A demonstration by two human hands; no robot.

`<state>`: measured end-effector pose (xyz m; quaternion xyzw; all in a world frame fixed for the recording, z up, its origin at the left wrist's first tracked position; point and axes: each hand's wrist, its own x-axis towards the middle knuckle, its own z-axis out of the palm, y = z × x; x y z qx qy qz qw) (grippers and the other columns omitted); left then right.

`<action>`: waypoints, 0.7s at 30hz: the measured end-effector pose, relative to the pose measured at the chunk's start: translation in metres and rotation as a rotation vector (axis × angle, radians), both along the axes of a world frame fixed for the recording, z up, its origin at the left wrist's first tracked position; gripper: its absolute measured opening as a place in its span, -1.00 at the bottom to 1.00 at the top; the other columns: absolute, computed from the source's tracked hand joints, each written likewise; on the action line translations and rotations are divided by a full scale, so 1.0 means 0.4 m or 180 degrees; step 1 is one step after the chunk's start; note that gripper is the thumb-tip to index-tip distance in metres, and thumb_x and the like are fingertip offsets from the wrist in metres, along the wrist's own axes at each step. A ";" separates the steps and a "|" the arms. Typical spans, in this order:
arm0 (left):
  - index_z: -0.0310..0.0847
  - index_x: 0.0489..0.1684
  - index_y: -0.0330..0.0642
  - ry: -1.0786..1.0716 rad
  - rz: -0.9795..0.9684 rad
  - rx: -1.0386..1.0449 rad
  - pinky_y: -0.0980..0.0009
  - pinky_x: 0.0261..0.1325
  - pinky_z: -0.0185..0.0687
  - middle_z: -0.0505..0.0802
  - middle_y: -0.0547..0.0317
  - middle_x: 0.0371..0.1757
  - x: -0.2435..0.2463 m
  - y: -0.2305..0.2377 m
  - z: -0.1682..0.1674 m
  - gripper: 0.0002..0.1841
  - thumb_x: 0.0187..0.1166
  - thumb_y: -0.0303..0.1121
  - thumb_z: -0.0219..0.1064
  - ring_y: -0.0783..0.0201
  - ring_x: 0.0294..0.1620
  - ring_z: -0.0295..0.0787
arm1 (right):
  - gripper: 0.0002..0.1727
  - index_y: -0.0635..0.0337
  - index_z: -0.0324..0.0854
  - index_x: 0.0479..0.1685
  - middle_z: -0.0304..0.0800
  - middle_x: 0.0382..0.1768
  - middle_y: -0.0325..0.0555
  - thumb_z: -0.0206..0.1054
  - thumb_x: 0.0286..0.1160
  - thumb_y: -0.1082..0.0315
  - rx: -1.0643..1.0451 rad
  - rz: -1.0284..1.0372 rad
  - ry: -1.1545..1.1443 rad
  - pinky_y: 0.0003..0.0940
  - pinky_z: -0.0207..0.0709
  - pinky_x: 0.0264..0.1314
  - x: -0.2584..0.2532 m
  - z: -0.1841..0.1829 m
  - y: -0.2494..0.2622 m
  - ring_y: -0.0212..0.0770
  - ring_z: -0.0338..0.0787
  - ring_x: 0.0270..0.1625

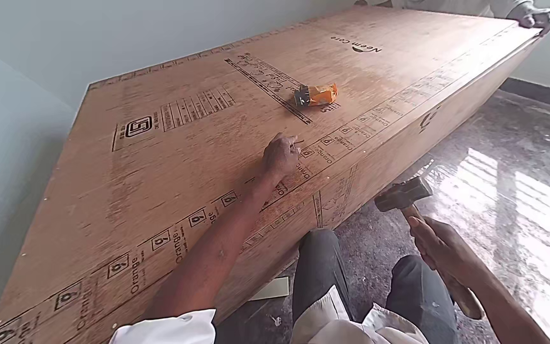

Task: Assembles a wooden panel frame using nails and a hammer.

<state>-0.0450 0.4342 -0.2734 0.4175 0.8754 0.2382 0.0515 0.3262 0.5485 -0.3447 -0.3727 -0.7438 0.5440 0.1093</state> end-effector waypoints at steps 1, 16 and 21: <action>0.69 0.42 -0.24 -0.0081 0.0068 -0.0032 -0.10 0.47 0.51 0.74 -0.19 0.34 -0.008 0.014 0.004 -0.63 0.73 -0.35 0.26 -0.13 0.40 0.67 | -0.42 0.06 0.54 -0.32 0.46 -0.76 -0.31 0.00 0.71 -0.27 -0.0082 -0.0182 -0.0044 -0.46 0.44 -0.80 0.042 -0.054 -0.012 -0.37 0.48 -0.83; 0.61 0.25 -0.38 0.0206 0.0261 -0.0271 -0.22 0.49 0.46 0.70 -0.33 0.35 0.079 0.283 -0.009 -0.67 0.83 -0.34 0.03 -0.23 0.45 0.63 | -0.41 0.22 0.50 -0.33 0.43 -0.77 -0.18 -0.13 0.90 -0.09 -0.2191 -0.1893 0.0096 -0.37 0.45 -0.82 0.331 -0.366 -0.074 -0.29 0.44 -0.84; 0.55 0.24 -0.45 0.0044 -0.0096 0.0263 -0.19 0.42 0.52 0.79 -0.37 0.15 0.120 0.414 -0.015 -0.71 0.81 -0.43 0.02 -0.25 0.29 0.74 | -0.40 0.19 0.46 -0.35 0.40 -0.77 -0.19 -0.11 0.87 -0.14 -0.2569 -0.1779 0.0245 -0.38 0.46 -0.83 0.297 -0.365 -0.056 -0.30 0.45 -0.84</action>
